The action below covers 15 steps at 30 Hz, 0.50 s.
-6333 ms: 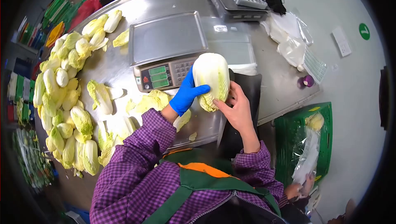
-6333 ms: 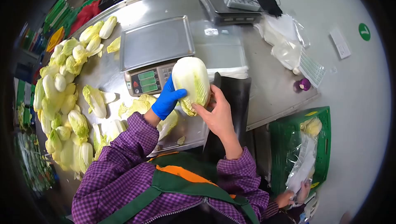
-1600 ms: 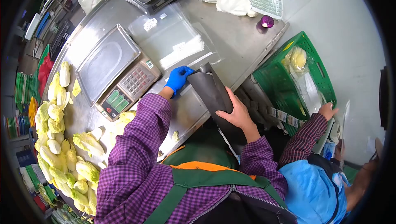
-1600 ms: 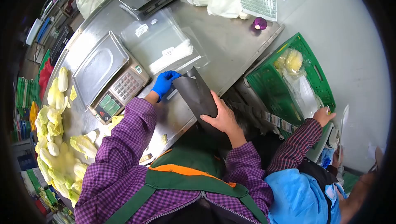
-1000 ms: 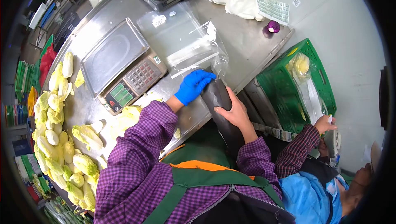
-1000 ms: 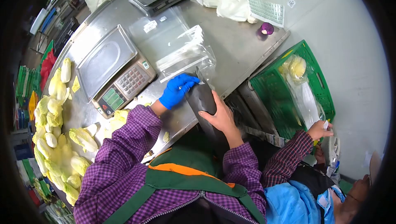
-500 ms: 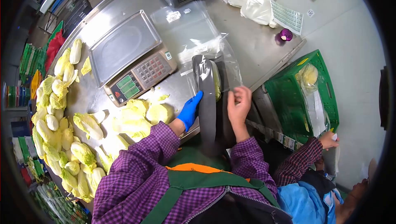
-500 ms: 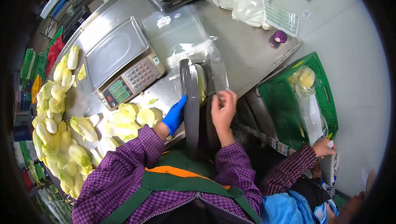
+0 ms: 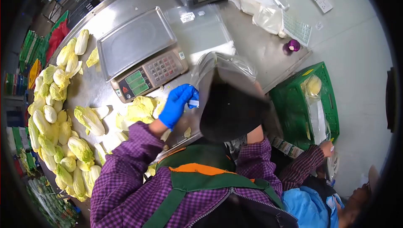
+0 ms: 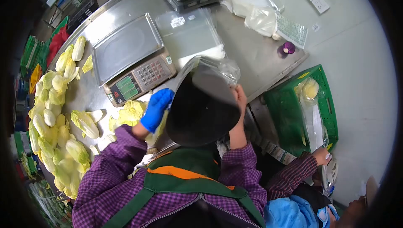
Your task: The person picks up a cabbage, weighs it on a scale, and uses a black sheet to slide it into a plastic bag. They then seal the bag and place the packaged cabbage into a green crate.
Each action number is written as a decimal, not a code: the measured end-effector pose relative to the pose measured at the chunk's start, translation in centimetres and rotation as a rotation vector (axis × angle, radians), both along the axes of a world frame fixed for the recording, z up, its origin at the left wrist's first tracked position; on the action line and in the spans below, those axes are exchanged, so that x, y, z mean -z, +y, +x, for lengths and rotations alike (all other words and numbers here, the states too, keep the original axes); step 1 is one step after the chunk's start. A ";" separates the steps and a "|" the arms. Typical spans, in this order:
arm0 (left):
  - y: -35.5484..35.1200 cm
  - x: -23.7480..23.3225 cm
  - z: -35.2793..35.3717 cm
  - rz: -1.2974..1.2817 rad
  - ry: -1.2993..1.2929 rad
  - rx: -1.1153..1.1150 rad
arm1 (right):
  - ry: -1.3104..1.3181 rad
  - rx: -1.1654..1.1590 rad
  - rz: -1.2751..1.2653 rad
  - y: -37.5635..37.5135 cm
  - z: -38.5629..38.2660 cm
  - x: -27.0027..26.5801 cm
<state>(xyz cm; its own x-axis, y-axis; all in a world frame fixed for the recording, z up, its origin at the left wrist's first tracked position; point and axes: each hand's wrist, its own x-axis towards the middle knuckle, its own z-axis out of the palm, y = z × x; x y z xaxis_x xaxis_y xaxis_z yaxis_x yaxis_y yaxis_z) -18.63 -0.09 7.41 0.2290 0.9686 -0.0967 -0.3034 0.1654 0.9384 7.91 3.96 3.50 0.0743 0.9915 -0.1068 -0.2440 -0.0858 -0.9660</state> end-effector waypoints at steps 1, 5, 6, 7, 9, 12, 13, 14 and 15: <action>0.6 -1.3 -1.6 0.034 0.049 0.064 | 0.313 -0.026 -0.021 0.8 -0.5 -2.0; 3.3 2.5 -4.4 0.203 0.203 0.088 | 0.231 0.128 -0.168 -0.1 -3.3 -6.3; 4.6 3.5 -3.5 0.372 0.330 -0.022 | 0.161 0.114 -0.145 -0.5 -3.8 -7.3; 5.6 4.4 -2.8 0.532 0.456 -0.134 | 0.089 0.099 -0.129 -1.2 -4.1 -8.5; 7.7 4.2 -1.6 0.630 0.464 -0.014 | -0.733 -0.037 0.342 -3.1 -4.6 -13.8; 9.5 2.0 -1.5 0.615 0.283 0.282 | -0.966 0.028 0.894 -4.3 -4.8 -16.7; 9.8 1.7 -1.1 0.738 0.361 0.259 | -1.155 -0.030 1.020 -4.2 -4.5 -17.9; 9.8 1.4 -0.5 0.744 0.356 0.266 | -1.093 -0.091 0.906 -4.7 -4.1 -17.8; 9.4 1.0 0.0 0.712 0.390 0.245 | -1.027 -0.148 0.794 -5.5 -3.8 -17.9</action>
